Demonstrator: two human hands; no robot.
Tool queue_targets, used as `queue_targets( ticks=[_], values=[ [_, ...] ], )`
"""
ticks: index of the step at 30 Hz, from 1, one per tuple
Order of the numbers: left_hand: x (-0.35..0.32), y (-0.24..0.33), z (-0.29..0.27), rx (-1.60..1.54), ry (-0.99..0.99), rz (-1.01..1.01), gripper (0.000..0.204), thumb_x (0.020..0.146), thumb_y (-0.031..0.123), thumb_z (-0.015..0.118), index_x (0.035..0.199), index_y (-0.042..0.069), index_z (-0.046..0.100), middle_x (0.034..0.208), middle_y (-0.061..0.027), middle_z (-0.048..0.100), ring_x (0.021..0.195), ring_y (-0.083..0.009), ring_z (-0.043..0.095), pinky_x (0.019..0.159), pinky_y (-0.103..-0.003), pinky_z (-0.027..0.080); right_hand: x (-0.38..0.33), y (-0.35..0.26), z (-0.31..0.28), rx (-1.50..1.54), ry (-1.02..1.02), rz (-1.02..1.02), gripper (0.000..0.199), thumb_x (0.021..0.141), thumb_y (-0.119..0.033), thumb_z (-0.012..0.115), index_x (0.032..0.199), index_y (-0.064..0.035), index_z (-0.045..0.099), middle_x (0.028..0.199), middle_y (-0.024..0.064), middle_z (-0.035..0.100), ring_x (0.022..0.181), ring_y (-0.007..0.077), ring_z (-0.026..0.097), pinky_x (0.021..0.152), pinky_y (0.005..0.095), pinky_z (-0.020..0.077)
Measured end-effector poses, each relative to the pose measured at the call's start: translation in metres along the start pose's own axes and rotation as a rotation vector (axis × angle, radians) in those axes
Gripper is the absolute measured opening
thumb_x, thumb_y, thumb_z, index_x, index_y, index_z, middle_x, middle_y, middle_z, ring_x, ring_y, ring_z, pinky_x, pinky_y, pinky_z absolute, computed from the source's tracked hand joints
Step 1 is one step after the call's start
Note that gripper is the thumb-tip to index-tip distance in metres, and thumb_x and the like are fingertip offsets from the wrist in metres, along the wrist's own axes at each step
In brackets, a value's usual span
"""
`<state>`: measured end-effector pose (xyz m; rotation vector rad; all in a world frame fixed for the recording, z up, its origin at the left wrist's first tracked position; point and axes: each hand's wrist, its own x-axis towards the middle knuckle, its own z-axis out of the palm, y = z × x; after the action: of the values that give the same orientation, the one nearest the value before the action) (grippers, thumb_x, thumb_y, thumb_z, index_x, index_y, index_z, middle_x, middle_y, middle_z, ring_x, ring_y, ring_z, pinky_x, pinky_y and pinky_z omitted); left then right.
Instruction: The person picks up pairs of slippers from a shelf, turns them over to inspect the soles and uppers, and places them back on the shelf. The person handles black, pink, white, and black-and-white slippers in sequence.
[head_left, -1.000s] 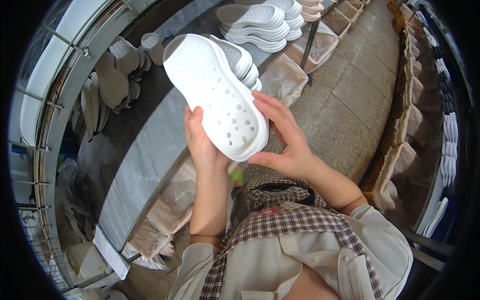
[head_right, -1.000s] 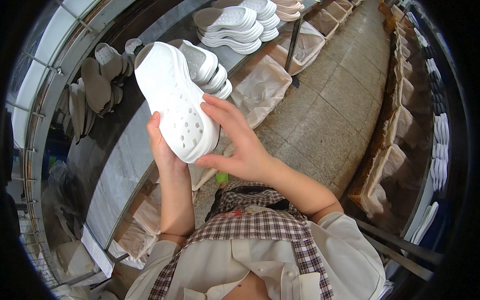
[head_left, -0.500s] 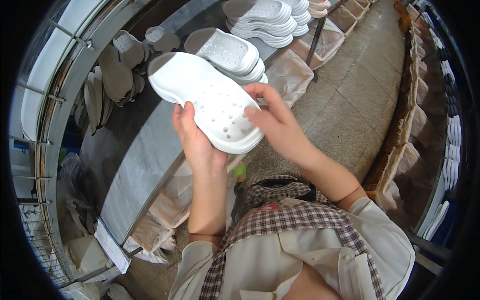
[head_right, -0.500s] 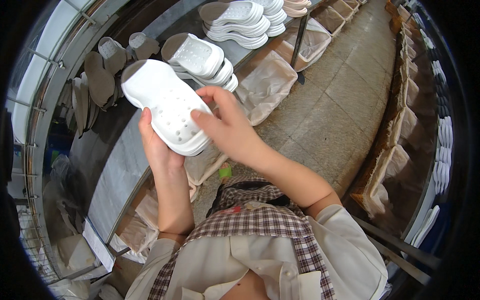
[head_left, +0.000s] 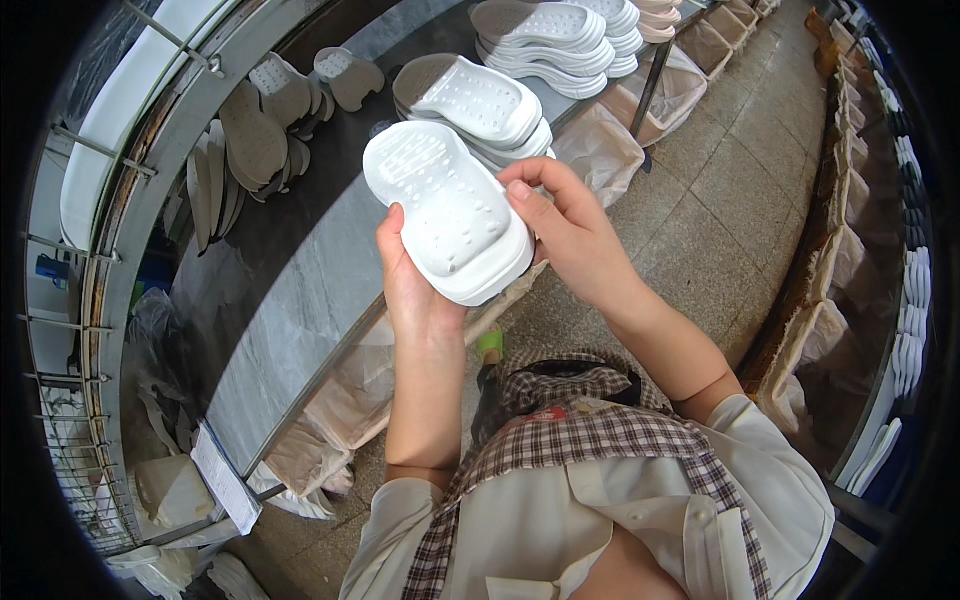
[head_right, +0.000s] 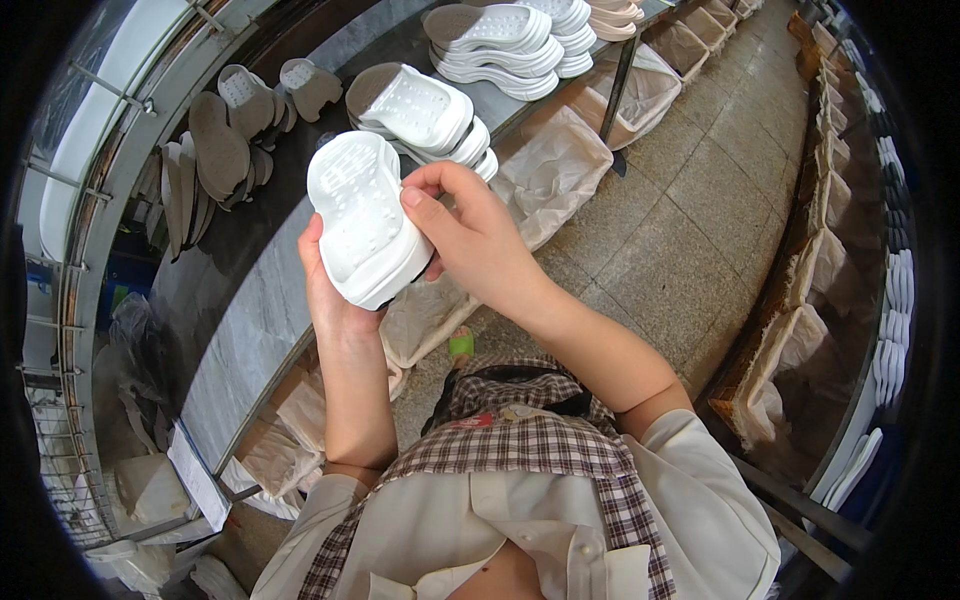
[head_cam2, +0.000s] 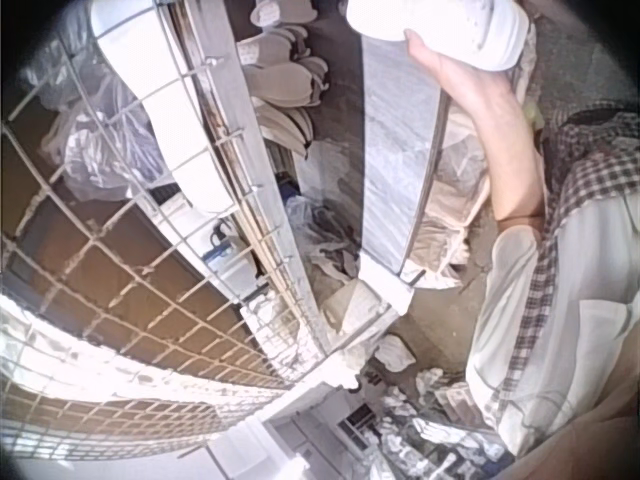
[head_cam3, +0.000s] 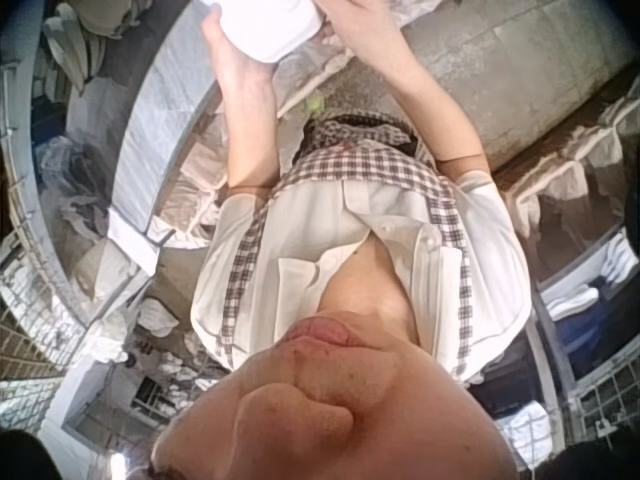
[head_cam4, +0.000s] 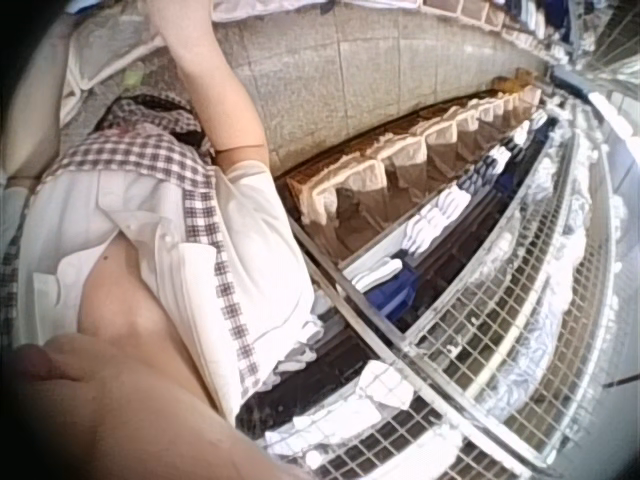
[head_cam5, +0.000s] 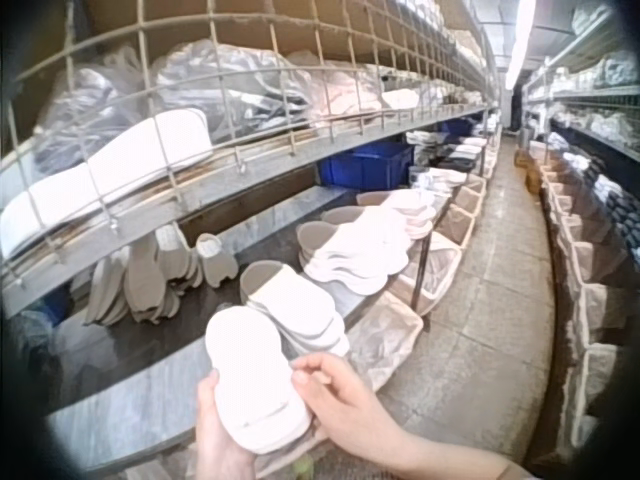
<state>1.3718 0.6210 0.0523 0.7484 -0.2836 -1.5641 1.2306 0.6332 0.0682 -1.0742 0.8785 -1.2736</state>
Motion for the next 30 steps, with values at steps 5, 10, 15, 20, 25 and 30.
queue_targets(
  ticks=[5,10,15,20,25,30],
  values=[
    [0.006,0.001,-0.009,0.047,0.04,0.045,0.054,0.084,0.048,0.046,0.123,0.01,0.051,0.117,-0.0071,0.059,0.105,-0.0266,0.057,0.086,-0.042,0.046,-0.003,0.016,-0.011,0.05,-0.008,0.014,0.017,0.091,-0.016,0.053,0.102,-0.0039,0.055,0.089,0.0017,0.05,0.065,0.0053,0.051,0.053,0.0193,0.0438],
    [0.025,0.022,-0.009,0.19,0.122,0.224,0.051,0.076,0.052,0.055,0.115,0.019,0.056,0.113,0.0023,0.06,0.102,-0.0173,0.053,0.089,-0.037,0.036,-0.019,0.064,-0.028,-0.214,0.023,-0.193,0.01,0.088,-0.007,0.057,0.097,-0.0054,0.057,0.089,-0.003,0.05,0.067,0.0024,0.044,0.06,0.0186,0.0375],
    [0.078,0.032,0.017,0.225,-0.061,0.326,0.046,0.085,0.04,0.051,0.12,0.011,0.053,0.119,-0.0002,0.058,0.108,-0.0192,0.054,0.09,-0.033,0.04,-0.04,0.105,-0.048,-0.17,0.084,0.137,0.008,0.086,-0.006,0.057,0.094,-0.0044,0.058,0.084,-0.0036,0.05,0.068,0.0035,0.044,0.062,0.02,0.038],
    [0.148,0.01,0.035,0.435,-0.159,0.466,0.038,0.089,0.03,0.049,0.111,0.0,0.054,0.109,-0.0082,0.061,0.099,-0.0178,0.058,0.086,-0.032,0.044,-0.054,0.126,-0.058,-0.211,0.131,0.102,0.009,0.085,-0.011,0.059,0.088,-0.0026,0.059,0.083,0.002,0.052,0.064,0.0061,0.047,0.058,0.0222,0.0415],
    [0.171,-0.018,0.011,0.62,0.073,0.346,0.029,0.089,0.024,0.054,0.102,-0.002,0.053,0.095,-0.0088,0.06,0.09,-0.0171,0.058,0.078,-0.03,0.046,-0.054,0.136,-0.071,-0.135,0.207,0.149,0.012,0.084,-0.008,0.058,0.094,-0.003,0.057,0.085,0.0017,0.053,0.065,0.0066,0.047,0.06,0.0219,0.0426],
    [0.174,-0.021,0.001,0.529,-0.123,0.251,0.042,0.095,0.039,0.041,0.117,0.004,0.049,0.112,-0.0045,0.058,0.103,-0.0168,0.056,0.084,-0.033,0.044,-0.021,0.144,-0.086,-0.369,0.303,0.053,0.056,0.076,-0.008,0.066,0.126,-0.0049,0.041,0.112,0.0102,0.051,0.085,0.0166,0.052,0.07,0.0285,0.0468]
  ],
)
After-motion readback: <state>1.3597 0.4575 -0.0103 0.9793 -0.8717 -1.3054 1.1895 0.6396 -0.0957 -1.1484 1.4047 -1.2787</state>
